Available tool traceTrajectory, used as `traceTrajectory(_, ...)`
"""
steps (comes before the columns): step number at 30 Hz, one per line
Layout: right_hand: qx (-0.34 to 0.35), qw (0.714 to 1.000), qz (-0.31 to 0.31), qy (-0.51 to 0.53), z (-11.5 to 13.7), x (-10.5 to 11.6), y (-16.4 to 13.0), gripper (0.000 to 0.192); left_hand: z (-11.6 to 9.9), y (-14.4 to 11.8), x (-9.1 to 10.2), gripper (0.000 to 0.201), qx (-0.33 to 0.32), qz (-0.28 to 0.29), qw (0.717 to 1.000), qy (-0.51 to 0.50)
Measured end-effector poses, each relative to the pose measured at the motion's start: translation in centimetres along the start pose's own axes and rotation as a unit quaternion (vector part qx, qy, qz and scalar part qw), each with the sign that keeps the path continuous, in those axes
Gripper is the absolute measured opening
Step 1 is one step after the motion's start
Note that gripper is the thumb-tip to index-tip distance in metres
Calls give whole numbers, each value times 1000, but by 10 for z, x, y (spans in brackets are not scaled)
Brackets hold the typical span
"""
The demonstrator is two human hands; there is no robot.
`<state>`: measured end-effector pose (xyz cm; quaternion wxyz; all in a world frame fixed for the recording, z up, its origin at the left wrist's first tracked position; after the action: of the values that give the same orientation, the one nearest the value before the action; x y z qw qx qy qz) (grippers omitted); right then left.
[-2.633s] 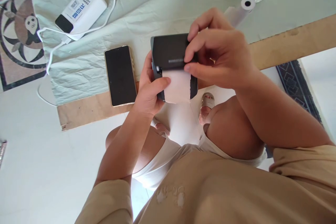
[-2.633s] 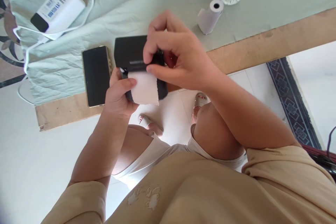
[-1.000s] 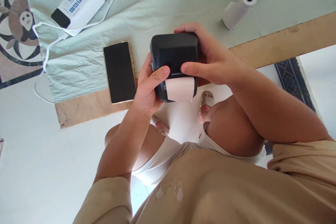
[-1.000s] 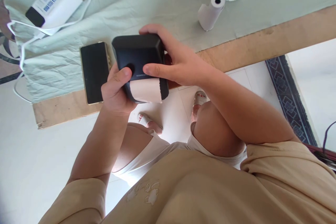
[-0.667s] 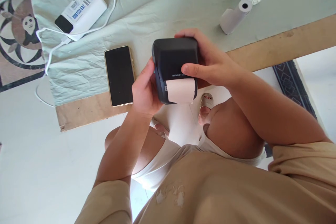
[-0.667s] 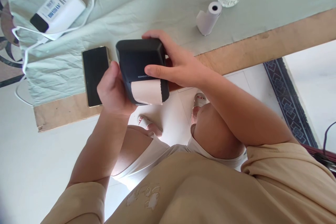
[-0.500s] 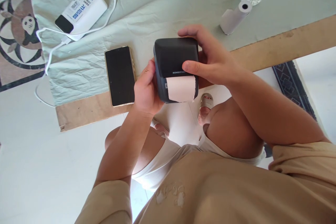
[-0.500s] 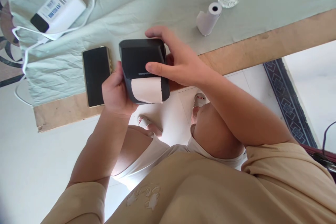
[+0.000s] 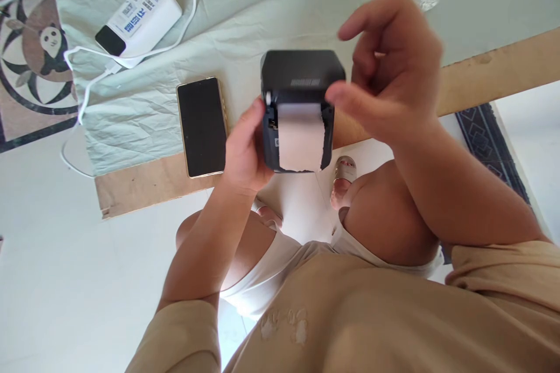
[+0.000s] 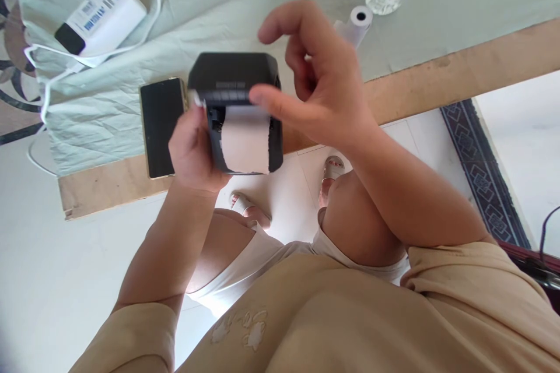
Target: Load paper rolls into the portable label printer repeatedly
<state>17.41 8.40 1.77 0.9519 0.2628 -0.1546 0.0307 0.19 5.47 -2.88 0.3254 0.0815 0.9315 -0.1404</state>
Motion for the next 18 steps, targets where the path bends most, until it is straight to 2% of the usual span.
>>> traceTrajectory(3, -1, 992, -120, -37, 8, 5, -1, 22, 1, -2, -1, 17, -9, 21, 999, 27)
traceTrajectory(5, -9, 986, -146, -80, 12, 7, -2, 20, 1, -2, 0, 17, -12, 17, 999, 42)
traceTrajectory(6, -3, 984, -138, -109, 14, 7, -2, 18, 1, -3, -1, 17, -12, 16, 999, 45)
traceTrajectory(7, 9, 983, -110, -146, 15, 6, -2, 15, 0, -3, -1, 18, -11, 16, 999, 47)
traceTrajectory(9, 24, 971, -1, -237, 14, 1, -3, 5, 0, -3, -3, 20, -5, 21, 999, 48)
traceTrajectory(12, 6, 918, 150, -367, 9, -7, -6, 16, 0, -4, -4, 24, 6, 21, 999, 44)
traceTrajectory(14, -23, 888, 193, -416, 8, -10, -7, 26, 1, -4, -4, 25, 10, 19, 999, 43)
traceTrajectory(15, -34, 883, 206, -421, 8, -11, -8, 31, 1, -4, -3, 26, 12, 18, 999, 44)
traceTrajectory(16, -44, 886, 216, -408, 9, -11, -8, 34, 1, -4, -3, 28, 14, 18, 999, 47)
traceTrajectory(18, -60, 913, 221, -338, 11, -10, -8, 35, 1, -4, -2, 33, 16, 11, 999, 51)
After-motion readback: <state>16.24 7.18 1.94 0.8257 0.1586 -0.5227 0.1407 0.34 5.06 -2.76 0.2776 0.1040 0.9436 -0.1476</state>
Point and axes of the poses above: each hand's wrist, its own y-axis towards the middle knuckle, its own x-axis out of the back of the hand, z = x × y, the point moved 3 cm from there along y, towards the middle knuckle, and after that the axes turned 3 degrees about -z, right-handed, at the moved point
